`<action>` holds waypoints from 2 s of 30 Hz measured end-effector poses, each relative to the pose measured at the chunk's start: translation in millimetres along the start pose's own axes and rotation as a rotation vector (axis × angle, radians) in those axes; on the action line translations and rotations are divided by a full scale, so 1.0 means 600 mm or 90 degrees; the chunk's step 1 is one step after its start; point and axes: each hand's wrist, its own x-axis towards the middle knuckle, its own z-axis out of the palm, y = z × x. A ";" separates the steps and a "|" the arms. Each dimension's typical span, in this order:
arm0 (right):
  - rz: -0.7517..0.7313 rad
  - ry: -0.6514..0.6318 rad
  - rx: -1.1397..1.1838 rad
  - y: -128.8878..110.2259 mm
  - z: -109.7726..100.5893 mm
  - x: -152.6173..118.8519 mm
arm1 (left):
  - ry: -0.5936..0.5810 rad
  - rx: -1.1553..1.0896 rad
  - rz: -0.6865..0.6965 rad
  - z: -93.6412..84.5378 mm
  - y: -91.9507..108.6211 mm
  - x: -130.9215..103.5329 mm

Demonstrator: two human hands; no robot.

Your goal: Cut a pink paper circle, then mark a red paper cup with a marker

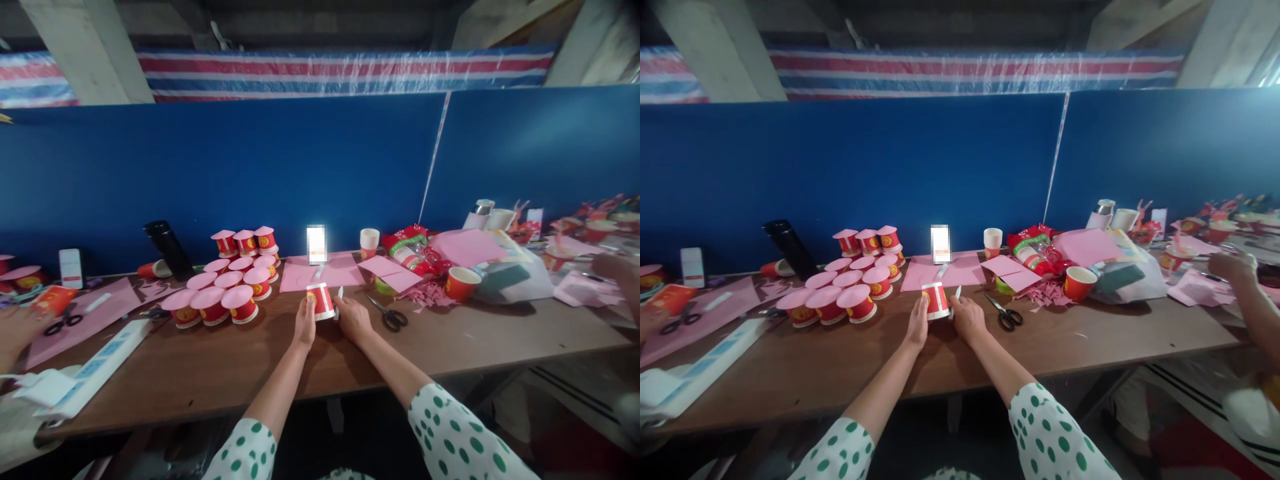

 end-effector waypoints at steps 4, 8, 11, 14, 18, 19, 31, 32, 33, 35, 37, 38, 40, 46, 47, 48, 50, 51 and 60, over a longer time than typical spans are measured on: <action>0.006 0.000 0.009 0.002 0.003 0.002 | -0.008 -0.009 -0.005 0.001 0.004 -0.005; 0.009 0.006 0.021 0.004 0.008 0.005 | -0.006 0.009 0.008 0.002 0.006 -0.006; 0.011 0.013 0.032 0.006 0.010 0.006 | -0.003 0.014 0.004 0.001 0.004 -0.003; 0.013 0.021 0.043 0.008 0.011 0.006 | 0.018 0.015 0.004 0.000 0.002 -0.002; 0.009 0.047 0.088 0.014 0.013 0.006 | 0.001 0.054 0.053 0.002 0.005 -0.011; 0.004 0.053 0.105 0.016 0.014 0.006 | -0.017 0.079 0.077 0.003 0.006 -0.015; -0.005 0.057 0.155 0.020 0.020 0.007 | -0.041 0.076 0.074 0.005 0.011 -0.017; 0.000 0.049 0.157 0.020 0.019 0.007 | -0.051 0.069 0.068 0.005 0.010 -0.016; 0.005 0.041 0.158 0.020 0.019 0.008 | -0.056 0.066 0.064 0.005 0.010 -0.016; 0.012 0.034 0.159 0.021 0.019 0.008 | -0.057 0.069 0.058 0.004 0.009 -0.015; 0.011 0.040 0.160 0.022 0.020 0.008 | -0.055 0.080 0.057 0.003 0.009 -0.015; 0.010 0.044 0.162 0.022 0.022 0.009 | -0.055 0.087 0.057 0.002 0.009 -0.015; 0.011 0.048 0.163 0.023 0.024 0.009 | -0.054 0.094 0.055 0.001 0.010 -0.015; 0.004 0.056 0.168 0.024 0.031 0.010 | -0.056 0.089 0.044 0.003 0.014 -0.017; 0.005 0.059 0.166 0.024 0.032 0.011 | -0.056 0.091 0.046 0.003 0.014 -0.017; 0.007 0.061 0.163 0.024 0.032 0.011 | -0.057 0.093 0.048 0.002 0.015 -0.017; 0.008 0.062 0.157 0.023 0.032 0.011 | -0.057 0.095 0.049 0.002 0.015 -0.017; 0.009 0.060 0.155 0.022 0.032 0.011 | -0.056 0.094 0.049 0.002 0.015 -0.017; 0.018 0.041 0.143 0.019 0.027 0.009 | -0.058 0.085 0.056 0.001 0.011 -0.015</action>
